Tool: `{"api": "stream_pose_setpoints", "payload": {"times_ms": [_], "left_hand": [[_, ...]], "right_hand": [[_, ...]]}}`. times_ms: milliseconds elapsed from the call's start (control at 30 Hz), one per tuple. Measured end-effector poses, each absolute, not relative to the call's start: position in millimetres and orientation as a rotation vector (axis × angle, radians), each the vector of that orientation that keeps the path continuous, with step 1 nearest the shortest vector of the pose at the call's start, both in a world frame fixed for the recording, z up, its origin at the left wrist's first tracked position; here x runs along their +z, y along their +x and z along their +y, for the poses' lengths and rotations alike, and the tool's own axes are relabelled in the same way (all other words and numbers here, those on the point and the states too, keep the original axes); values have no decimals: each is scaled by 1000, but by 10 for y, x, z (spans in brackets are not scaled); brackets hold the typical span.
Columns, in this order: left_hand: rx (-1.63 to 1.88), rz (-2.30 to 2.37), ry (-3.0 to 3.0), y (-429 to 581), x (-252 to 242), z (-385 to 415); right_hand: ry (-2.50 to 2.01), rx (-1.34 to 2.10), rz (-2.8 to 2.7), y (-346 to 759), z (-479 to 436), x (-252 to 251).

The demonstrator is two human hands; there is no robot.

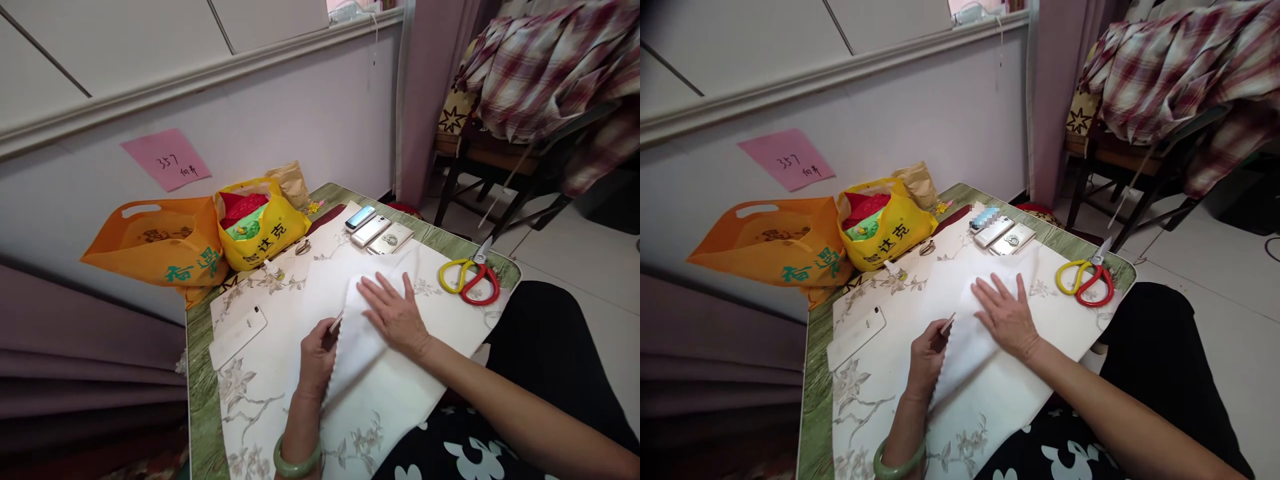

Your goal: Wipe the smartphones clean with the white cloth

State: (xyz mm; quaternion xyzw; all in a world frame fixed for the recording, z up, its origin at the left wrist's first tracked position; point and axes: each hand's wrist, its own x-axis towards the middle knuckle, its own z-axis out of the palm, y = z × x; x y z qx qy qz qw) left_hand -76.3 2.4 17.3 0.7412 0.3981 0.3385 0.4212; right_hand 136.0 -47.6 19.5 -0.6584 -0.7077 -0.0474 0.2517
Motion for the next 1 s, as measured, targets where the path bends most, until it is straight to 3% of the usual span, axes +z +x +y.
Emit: {"api": "stream_pose_setpoints", "payload": {"times_ms": [133,367,600,833,1000], "left_hand": [[848,953,1861,-728,167,9],[854,977,1869,-775,122,-18],[859,929,1903,-749,158,10],[894,972,1932,-776,112,-15],[868,947,1917,-751,158,3]], "right_hand": [[-1875,-175,-1838,1311,-535,233],[-1449,-199,-2146,960,-682,257],[-1844,-244,-1761,1311,-524,243],[-1436,-205,-2165,926,-714,244],[-1805,-212,-1838,1289,-575,194]]}}
